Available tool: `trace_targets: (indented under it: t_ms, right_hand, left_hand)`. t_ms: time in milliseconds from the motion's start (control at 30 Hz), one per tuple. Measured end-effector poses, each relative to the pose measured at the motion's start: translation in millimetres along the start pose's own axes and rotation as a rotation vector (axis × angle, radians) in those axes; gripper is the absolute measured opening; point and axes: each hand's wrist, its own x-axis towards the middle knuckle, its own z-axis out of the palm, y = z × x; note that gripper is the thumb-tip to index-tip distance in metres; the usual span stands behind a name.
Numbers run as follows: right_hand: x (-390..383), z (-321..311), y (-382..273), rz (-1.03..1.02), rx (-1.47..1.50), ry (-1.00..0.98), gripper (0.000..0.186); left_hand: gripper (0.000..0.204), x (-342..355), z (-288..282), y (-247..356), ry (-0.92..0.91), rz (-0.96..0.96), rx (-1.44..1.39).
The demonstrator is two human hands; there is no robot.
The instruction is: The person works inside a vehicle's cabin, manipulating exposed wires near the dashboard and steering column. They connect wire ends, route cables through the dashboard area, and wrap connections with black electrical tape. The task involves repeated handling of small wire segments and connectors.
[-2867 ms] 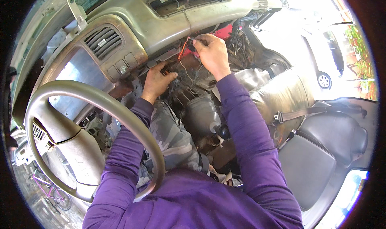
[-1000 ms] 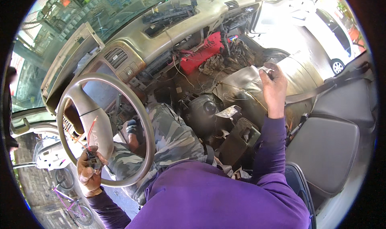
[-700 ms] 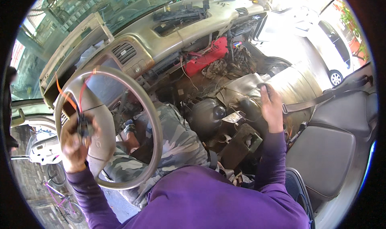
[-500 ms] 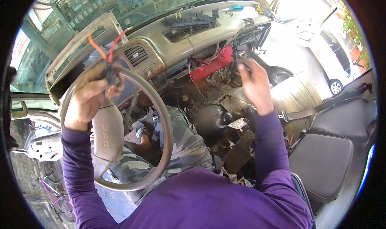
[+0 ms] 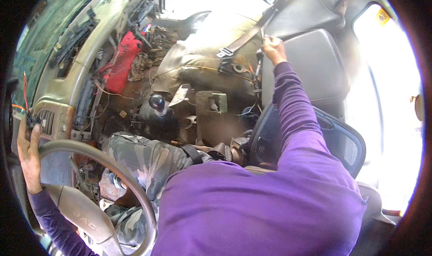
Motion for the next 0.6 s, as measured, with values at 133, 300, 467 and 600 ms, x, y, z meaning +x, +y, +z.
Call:
trace_targets:
  t_ms: [133, 300, 467, 600]
  right_hand:
    - [-21, -39, 77, 0.035, -0.578, -0.028, 0.043]
    - [-3, 17, 102, 0.033, -0.67, -0.147, 0.039]
    - [-4, 82, 80, 0.193, -0.785, -0.77, 0.029]
    - [-2, 67, 56, 0.272, -0.683, -0.551, 0.049]
  left_hand:
    - [0.062, 9, 6, -3, -0.155, 0.022, 0.19]
    - [0.056, 14, 17, -10, -0.192, -0.042, 0.163]
    - [0.059, 11, 14, 10, -0.225, -0.077, 0.302]
    - [0.06, 3, 14, 2, -0.185, -0.05, 0.362]
